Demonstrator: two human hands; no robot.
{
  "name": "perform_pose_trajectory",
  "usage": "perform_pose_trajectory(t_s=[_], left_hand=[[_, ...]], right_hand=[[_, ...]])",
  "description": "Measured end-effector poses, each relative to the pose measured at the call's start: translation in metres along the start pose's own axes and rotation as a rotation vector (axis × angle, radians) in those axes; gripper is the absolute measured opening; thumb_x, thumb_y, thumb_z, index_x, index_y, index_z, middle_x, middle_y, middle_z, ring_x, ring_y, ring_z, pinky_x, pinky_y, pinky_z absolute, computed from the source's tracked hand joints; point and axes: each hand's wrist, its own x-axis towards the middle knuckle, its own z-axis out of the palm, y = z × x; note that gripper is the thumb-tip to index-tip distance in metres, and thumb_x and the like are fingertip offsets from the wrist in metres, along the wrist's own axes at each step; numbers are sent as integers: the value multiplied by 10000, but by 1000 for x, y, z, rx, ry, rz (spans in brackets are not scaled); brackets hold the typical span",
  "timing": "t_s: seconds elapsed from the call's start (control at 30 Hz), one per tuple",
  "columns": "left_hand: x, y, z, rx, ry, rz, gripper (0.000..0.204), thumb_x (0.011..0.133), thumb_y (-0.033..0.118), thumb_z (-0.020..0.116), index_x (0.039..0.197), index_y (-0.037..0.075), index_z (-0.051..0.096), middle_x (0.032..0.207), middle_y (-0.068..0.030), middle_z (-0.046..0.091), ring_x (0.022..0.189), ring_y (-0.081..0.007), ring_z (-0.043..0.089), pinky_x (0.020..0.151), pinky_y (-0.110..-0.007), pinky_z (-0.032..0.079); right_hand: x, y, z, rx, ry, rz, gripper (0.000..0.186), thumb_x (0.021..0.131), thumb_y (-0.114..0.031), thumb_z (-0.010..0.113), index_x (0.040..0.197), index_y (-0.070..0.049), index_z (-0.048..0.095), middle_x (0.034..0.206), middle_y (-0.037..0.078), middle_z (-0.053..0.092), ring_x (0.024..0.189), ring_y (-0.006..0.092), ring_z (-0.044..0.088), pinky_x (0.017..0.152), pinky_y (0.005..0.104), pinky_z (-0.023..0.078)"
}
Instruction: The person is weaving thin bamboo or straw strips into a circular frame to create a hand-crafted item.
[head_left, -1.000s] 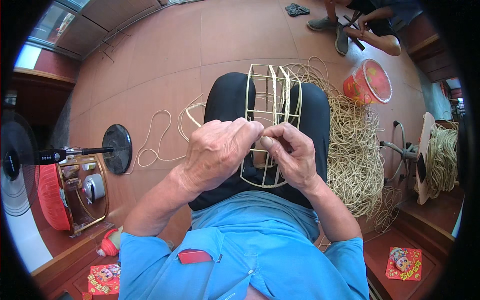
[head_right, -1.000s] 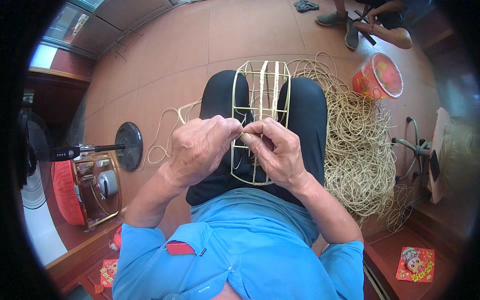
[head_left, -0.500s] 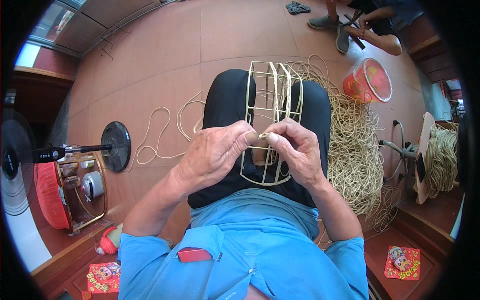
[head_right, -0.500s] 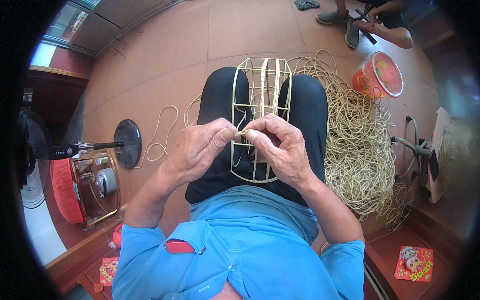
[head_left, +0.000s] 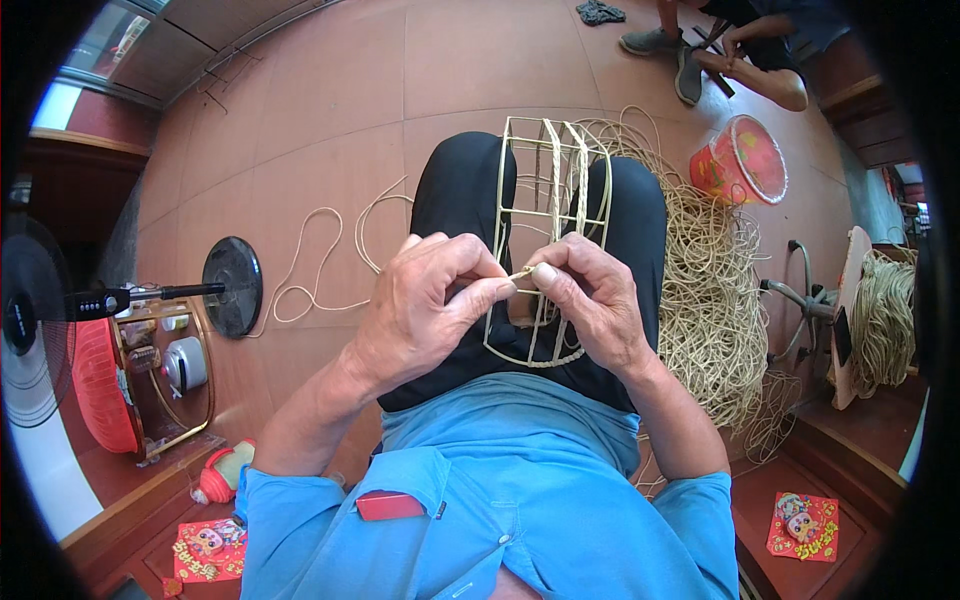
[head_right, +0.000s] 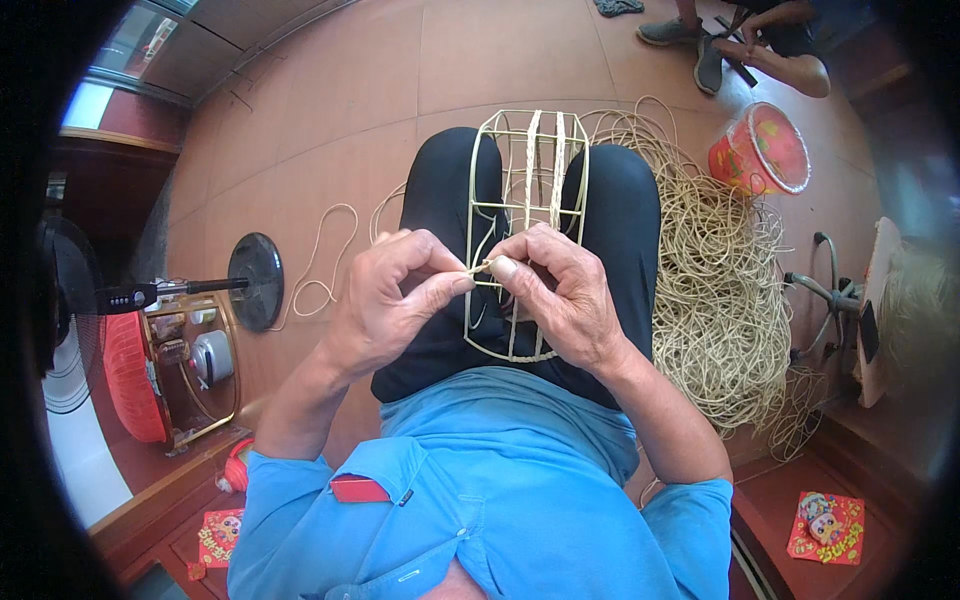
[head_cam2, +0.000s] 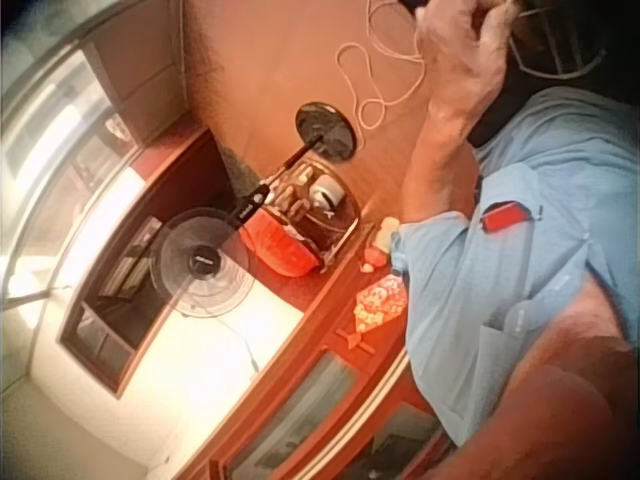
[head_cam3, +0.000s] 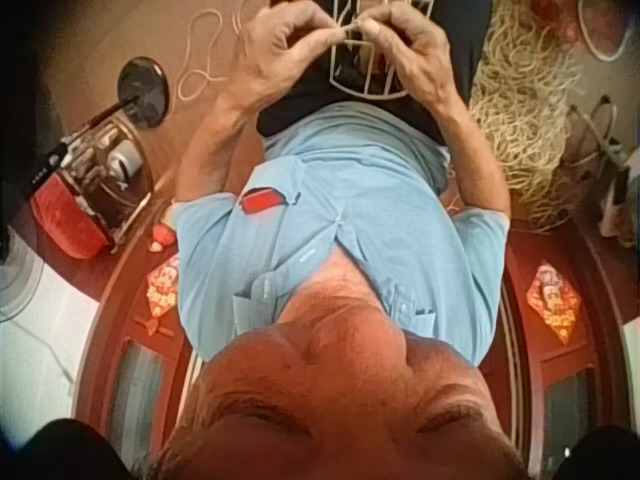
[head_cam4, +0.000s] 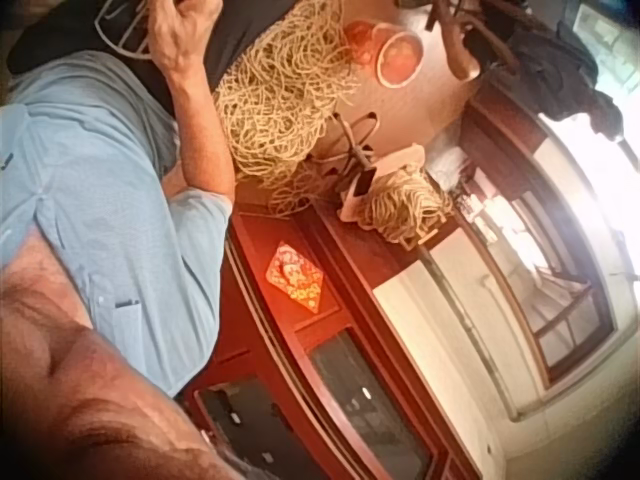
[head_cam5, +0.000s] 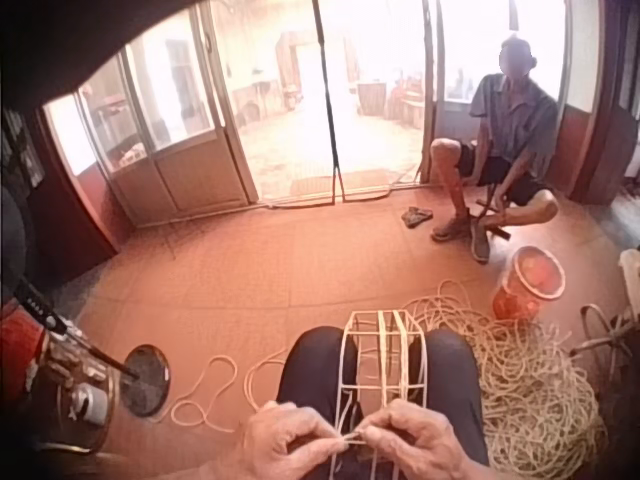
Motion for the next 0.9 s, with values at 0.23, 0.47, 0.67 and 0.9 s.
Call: perform_pose_trajectory(t_s=[0.23, 0.47, 0.67, 0.9], left_hand=[[-13, 5, 19, 527, 267, 416, 172, 897, 101, 894, 943, 68, 731, 799, -50, 663, 744, -216, 613, 745, -380, 464], [-26, -9, 19, -848, -230, -501, 383, 1194, 385, 588, 1161, 23, 712, 824, -33, 707, 670, -49, 570, 606, -244, 475], [-40, -14, 48, -943, -206, -441, 343, 1189, 322, 614, 1112, 16, 747, 753, 58, 575, 627, -25, 470, 559, -223, 365], [-52, -18, 79, -46, 12, -115, 136, 1091, 165, 713, 1092, 45, 776, 901, -147, 769, 809, -255, 789, 696, -388, 586]], right_hand=[[-1, 3, 2, -53, 3, -61, 126, 1026, -113, 734, 1022, 5, 779, 888, 60, 637, 802, 157, 601, 731, 328, 502], [-3, 3, 1, -166, -42, -127, 68, 970, -50, 762, 1024, -16, 786, 895, 64, 633, 746, 159, 605, 669, 320, 503], [-4, 2, 1, -180, -88, -165, 93, 966, -27, 780, 1056, -35, 803, 991, 77, 697, 845, 190, 705, 735, 341, 574], [-30, 15, -4, -218, 132, -246, 159, 982, 23, 784, 1126, -36, 818, 1094, 94, 720, 1023, 221, 713, 857, 341, 587]])
